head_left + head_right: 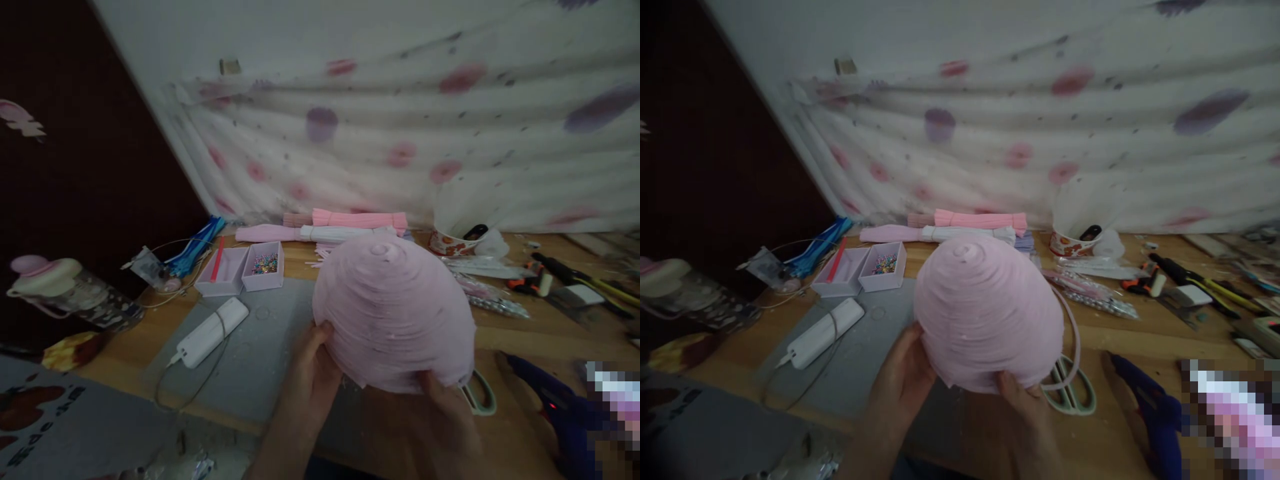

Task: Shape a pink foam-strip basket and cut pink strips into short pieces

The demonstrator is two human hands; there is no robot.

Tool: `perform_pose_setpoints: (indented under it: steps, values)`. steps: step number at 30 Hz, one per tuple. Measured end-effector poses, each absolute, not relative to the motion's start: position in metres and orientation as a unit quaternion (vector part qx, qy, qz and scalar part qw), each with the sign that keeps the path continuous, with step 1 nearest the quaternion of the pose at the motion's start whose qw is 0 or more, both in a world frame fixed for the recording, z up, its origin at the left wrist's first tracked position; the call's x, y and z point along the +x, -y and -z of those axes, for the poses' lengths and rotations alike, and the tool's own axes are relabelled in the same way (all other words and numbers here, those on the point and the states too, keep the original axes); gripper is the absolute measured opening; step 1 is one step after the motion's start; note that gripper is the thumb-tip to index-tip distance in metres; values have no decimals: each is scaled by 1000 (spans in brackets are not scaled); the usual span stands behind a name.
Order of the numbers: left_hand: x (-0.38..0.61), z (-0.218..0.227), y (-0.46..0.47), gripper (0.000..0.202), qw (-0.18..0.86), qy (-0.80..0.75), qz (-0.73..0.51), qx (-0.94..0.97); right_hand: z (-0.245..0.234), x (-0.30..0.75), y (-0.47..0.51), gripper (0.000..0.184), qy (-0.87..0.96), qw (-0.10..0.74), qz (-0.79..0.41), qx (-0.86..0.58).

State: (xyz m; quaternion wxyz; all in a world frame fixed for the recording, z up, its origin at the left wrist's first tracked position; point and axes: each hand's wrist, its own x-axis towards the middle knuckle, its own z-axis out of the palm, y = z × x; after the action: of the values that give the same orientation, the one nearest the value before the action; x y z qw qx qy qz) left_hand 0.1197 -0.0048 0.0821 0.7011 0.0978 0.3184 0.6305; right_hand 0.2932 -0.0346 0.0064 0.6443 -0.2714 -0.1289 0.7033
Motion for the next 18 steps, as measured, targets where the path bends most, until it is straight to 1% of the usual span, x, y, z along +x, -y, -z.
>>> perform_pose_setpoints:
  steps: [3,6,8,10,15,18]
  values:
    - [109,-82,4,15,741,-290,-603,64,-21,275,32,46,176,688,-650,-271]
    - [105,-84,6,31,763,-260,-591,13,-28,266,27,38,205,687,-654,-243]
    - [107,-86,8,40,760,-272,-590,-23,-26,266,23,32,202,687,-659,-231]
    - [110,-90,10,45,751,-295,-589,-43,-21,268,20,31,192,689,-662,-226]
    - [112,-94,17,57,729,-330,-600,2,-11,270,19,36,171,680,-677,-222]
    - [115,-94,22,61,714,-348,-607,34,-14,267,17,28,148,701,-662,-217]
